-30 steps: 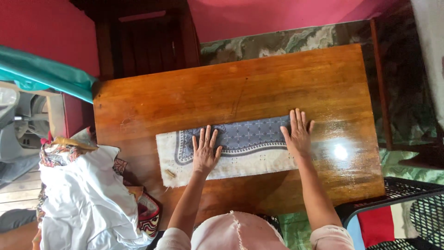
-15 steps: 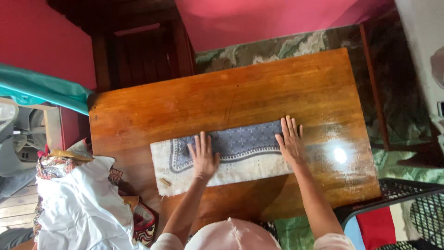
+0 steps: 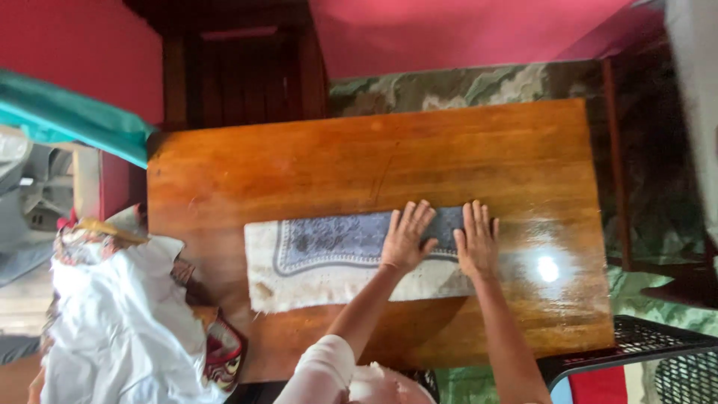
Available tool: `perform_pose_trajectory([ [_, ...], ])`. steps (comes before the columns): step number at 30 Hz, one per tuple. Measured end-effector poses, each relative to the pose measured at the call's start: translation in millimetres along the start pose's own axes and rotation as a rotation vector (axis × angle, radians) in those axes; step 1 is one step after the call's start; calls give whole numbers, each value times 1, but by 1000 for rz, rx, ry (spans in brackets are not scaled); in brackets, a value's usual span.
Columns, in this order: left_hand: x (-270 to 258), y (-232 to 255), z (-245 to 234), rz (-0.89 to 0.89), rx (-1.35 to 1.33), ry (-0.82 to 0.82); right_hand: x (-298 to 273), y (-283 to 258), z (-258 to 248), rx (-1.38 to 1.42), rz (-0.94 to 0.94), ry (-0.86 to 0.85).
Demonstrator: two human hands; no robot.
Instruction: The person folds a red cloth, a patterned scarf, and a white t-shirt on a wooden table, smoothing each item before placing them into a black laundry basket.
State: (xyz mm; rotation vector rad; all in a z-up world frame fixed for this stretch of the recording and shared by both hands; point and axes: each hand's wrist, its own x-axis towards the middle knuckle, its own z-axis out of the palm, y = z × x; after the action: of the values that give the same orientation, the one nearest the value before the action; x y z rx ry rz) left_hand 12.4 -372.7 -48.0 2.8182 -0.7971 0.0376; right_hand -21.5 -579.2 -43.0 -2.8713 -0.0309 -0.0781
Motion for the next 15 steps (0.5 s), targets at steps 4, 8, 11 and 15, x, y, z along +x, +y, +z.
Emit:
perform_pose_trajectory([
  [4, -33, -64, -24, -206, -27, 15, 4, 4, 3, 87, 35, -42],
  [8, -87, -141, -40, -380, 29, 79, 2, 0, -6, 46, 49, -93],
  [11, -121, -197, -73, -490, 112, 84, 2, -1, -5, 64, 55, -98],
  [15, -155, -234, -107, -639, 123, -179, 2, 2, -1, 24, 38, -87],
])
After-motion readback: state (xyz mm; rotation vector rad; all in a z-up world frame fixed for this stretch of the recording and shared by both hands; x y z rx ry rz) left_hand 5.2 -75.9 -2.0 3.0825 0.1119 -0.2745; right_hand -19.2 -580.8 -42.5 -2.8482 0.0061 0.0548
